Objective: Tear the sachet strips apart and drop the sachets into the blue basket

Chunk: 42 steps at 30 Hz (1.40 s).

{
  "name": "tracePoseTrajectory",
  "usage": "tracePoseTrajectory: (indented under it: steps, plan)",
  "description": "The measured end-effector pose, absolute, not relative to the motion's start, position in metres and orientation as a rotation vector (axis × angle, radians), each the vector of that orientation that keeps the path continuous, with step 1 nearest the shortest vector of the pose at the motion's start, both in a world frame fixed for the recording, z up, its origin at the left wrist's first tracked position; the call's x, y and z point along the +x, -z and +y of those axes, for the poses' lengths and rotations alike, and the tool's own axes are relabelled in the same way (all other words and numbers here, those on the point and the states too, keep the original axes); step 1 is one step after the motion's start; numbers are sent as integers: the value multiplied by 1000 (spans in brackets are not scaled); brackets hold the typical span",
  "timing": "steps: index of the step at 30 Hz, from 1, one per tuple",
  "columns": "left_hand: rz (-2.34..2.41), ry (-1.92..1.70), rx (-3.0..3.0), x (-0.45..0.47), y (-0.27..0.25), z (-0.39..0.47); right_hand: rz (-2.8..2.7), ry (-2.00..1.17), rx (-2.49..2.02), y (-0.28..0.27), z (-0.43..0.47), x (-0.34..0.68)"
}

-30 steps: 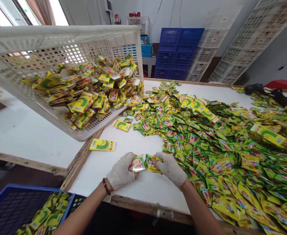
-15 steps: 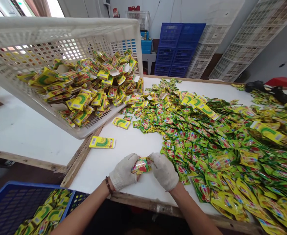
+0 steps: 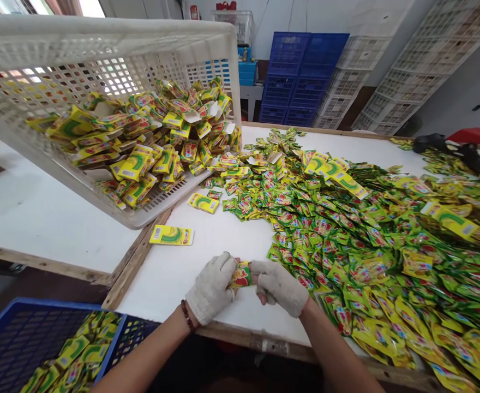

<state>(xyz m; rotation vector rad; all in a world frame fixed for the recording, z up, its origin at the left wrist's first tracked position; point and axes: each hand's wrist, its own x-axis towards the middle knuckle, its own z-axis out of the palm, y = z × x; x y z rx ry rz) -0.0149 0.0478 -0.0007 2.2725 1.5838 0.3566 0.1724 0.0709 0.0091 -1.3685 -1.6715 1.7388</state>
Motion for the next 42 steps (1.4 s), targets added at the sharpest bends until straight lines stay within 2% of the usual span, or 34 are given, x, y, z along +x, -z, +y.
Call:
tracePoseTrajectory:
  steps: [3, 6, 11, 16, 21, 26, 30, 33, 36, 42]
  plan:
    - [1656, -483, 2196, -14, 4, 45, -1496, -1976, -1202, -13, 66, 175]
    - [1672, -633, 2035, -10, 9, 41, -1663, -1964, -1196, -17, 70, 171]
    - [1387, -619, 1539, -6, 11, 38, -2027, -1572, -1312, -21, 83, 162]
    - [1273, -874, 1039, -13, 10, 35, -1700, -1111, -1481, -6, 73, 160]
    - [1232, -865, 1092, -17, 13, 24, -1591, -1311, -1479, 18, 52, 167]
    - [1159, -725, 1282, -18, 10, 27, -1821, -1160, -1468, 19, 44, 170]
    - [1201, -812, 1248, -16, 10, 36, -1668, -1273, -1466, 17, 46, 169]
    - [1200, -811, 1158, -14, 9, 38, -1730, -1235, -1473, 14, 47, 169]
    - [1220, -766, 1263, -14, 4, 36, -1896, -1139, -1445, 6, 44, 170]
    - [1219, -693, 1496, -16, -11, 42, -1871, -1218, -1424, -11, 46, 170]
